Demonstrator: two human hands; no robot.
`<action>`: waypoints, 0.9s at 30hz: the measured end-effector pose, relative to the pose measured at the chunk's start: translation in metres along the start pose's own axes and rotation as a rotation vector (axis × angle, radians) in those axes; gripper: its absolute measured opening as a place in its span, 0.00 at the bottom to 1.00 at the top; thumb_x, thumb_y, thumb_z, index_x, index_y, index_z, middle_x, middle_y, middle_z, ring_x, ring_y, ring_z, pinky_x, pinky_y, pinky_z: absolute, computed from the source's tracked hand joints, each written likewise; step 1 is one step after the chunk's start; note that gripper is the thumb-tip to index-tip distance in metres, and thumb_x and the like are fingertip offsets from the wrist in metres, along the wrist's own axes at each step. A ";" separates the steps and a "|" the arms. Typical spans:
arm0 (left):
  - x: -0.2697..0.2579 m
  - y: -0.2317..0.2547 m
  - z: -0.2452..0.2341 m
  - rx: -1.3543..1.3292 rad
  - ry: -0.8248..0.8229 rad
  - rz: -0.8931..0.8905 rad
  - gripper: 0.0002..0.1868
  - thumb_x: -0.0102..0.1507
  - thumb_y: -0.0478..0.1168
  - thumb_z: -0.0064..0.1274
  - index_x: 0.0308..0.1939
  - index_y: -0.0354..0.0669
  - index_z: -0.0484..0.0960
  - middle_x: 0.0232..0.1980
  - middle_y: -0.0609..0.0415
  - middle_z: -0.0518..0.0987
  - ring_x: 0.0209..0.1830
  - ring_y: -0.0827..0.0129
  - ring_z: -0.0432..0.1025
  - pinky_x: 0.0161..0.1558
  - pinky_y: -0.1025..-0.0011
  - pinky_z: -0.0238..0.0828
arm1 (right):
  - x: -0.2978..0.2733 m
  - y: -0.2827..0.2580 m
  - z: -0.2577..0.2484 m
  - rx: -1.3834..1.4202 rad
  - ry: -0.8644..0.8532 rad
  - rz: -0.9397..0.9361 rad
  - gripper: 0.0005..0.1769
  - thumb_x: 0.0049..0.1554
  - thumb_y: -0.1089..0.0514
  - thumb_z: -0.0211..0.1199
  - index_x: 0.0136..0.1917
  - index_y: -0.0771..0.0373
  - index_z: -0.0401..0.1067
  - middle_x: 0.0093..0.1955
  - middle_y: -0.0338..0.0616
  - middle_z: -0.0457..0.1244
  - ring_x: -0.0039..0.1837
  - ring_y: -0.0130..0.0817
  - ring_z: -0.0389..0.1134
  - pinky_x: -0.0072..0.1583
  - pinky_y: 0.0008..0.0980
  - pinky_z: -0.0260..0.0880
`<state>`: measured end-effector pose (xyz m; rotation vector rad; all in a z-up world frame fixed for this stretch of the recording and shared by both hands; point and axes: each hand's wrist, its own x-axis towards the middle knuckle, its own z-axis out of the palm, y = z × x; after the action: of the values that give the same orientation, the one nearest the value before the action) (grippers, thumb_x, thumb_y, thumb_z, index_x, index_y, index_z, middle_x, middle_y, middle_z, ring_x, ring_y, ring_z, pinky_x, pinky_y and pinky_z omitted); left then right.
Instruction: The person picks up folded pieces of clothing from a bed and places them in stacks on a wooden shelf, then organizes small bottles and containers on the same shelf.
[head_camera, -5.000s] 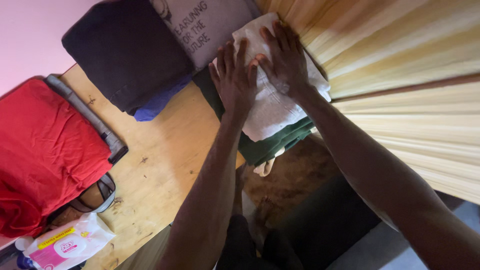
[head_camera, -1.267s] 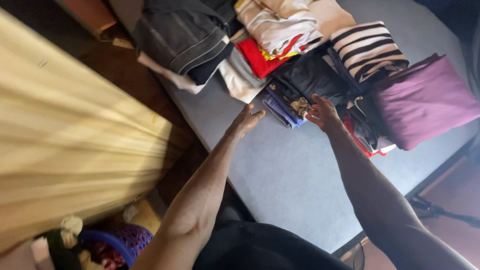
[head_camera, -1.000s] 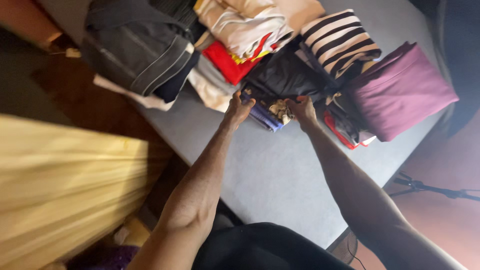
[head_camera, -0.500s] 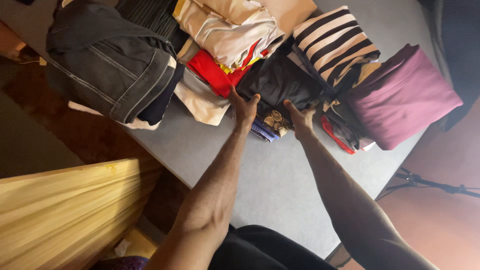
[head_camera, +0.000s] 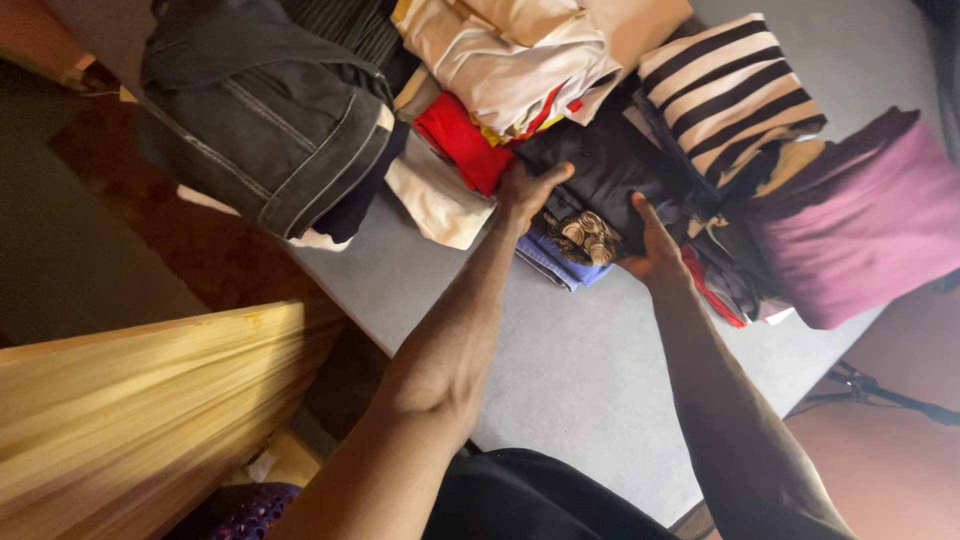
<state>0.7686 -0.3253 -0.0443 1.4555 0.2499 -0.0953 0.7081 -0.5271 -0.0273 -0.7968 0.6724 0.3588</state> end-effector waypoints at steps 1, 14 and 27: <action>0.001 -0.003 0.000 0.115 -0.002 0.068 0.33 0.42 0.52 0.63 0.45 0.33 0.76 0.44 0.46 0.78 0.44 0.62 0.72 0.45 0.68 0.67 | 0.000 0.000 0.001 -0.028 -0.010 -0.011 0.25 0.47 0.49 0.65 0.55 0.58 0.66 0.52 0.43 0.65 0.53 0.39 0.66 0.55 0.48 0.65; -0.008 0.023 0.017 0.458 -0.070 0.525 0.42 0.46 0.53 0.59 0.57 0.36 0.62 0.54 0.35 0.70 0.53 0.49 0.66 0.51 0.62 0.64 | -0.007 0.010 0.021 -1.162 0.810 -0.757 0.57 0.40 0.47 0.76 0.67 0.65 0.39 0.67 0.58 0.41 0.70 0.53 0.41 0.67 0.47 0.42; 0.034 0.035 0.025 0.954 -0.232 -0.117 0.49 0.39 0.63 0.64 0.56 0.42 0.61 0.55 0.36 0.62 0.53 0.52 0.63 0.49 0.63 0.62 | -0.015 -0.002 0.026 -0.932 0.622 -0.507 0.55 0.40 0.45 0.71 0.68 0.63 0.40 0.67 0.58 0.44 0.68 0.48 0.48 0.65 0.39 0.53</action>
<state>0.8124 -0.3433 -0.0152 2.3514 0.0919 -0.5310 0.7086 -0.5095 -0.0027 -1.9714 0.8428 -0.0838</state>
